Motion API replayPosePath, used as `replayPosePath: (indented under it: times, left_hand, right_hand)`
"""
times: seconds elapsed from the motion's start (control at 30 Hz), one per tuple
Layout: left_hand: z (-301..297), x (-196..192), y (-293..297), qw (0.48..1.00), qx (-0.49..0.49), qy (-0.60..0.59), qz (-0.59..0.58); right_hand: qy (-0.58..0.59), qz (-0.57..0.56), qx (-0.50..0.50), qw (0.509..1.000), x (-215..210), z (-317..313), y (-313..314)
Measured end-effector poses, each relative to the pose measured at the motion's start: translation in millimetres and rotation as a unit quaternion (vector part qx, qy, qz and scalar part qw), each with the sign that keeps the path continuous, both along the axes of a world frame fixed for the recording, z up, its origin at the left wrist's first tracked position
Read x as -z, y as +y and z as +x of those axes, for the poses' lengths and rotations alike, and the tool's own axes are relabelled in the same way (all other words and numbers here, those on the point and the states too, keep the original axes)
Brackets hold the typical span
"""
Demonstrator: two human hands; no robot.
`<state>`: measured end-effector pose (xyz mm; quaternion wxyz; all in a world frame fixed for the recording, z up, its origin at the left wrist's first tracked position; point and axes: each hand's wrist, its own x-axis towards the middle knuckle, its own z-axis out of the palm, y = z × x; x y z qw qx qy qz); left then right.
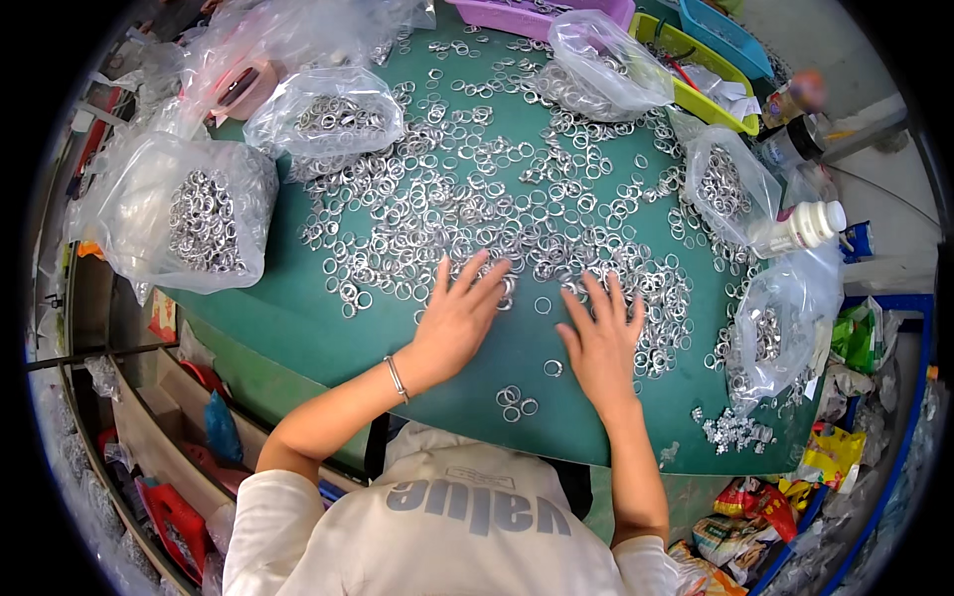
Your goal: The person sorts through a large pile of small metal rings on a green workstation by hand, picking up individual rings to check them and placing some into small plastic bags.
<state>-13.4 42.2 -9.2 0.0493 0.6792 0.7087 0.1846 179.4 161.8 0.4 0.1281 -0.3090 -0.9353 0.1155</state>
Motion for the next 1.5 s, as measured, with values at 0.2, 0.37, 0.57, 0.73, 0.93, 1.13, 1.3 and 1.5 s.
replayPosePath:
  times: [0.2,0.37,0.57,0.73,0.93,1.13,1.3,1.5]
  left_hand:
    - [1,-1,0,0.995,-0.067,-0.024,0.065]
    - [-2,13,21,0.997,-0.01,0.07,0.011]
    - [-44,15,40,0.99,-0.073,0.124,0.008]
    - [-75,9,50,0.98,-0.154,0.126,-0.007]
    - [-45,1,61,0.989,-0.122,0.06,0.052]
    - [4,9,70,0.995,0.1,-0.009,0.014]
    - [5,10,55,0.974,0.092,-0.198,0.064]
    - [-5,-109,31,0.636,-0.049,-0.739,0.215]
  right_hand:
    - [0.076,0.042,0.105,0.991,11,13,9]
    - [0.059,0.013,-0.037,0.997,-8,-37,7]
    - [-0.01,0.104,-0.026,0.994,15,-4,32]
    - [0.065,0.083,0.005,0.994,13,29,45]
    - [0.128,0.08,0.161,0.975,4,12,64]
    - [0.006,0.101,0.114,0.988,4,-21,74]
    - [0.092,0.141,0.073,0.983,11,-12,80]
    - [0.277,-0.023,0.156,0.948,-19,13,60]
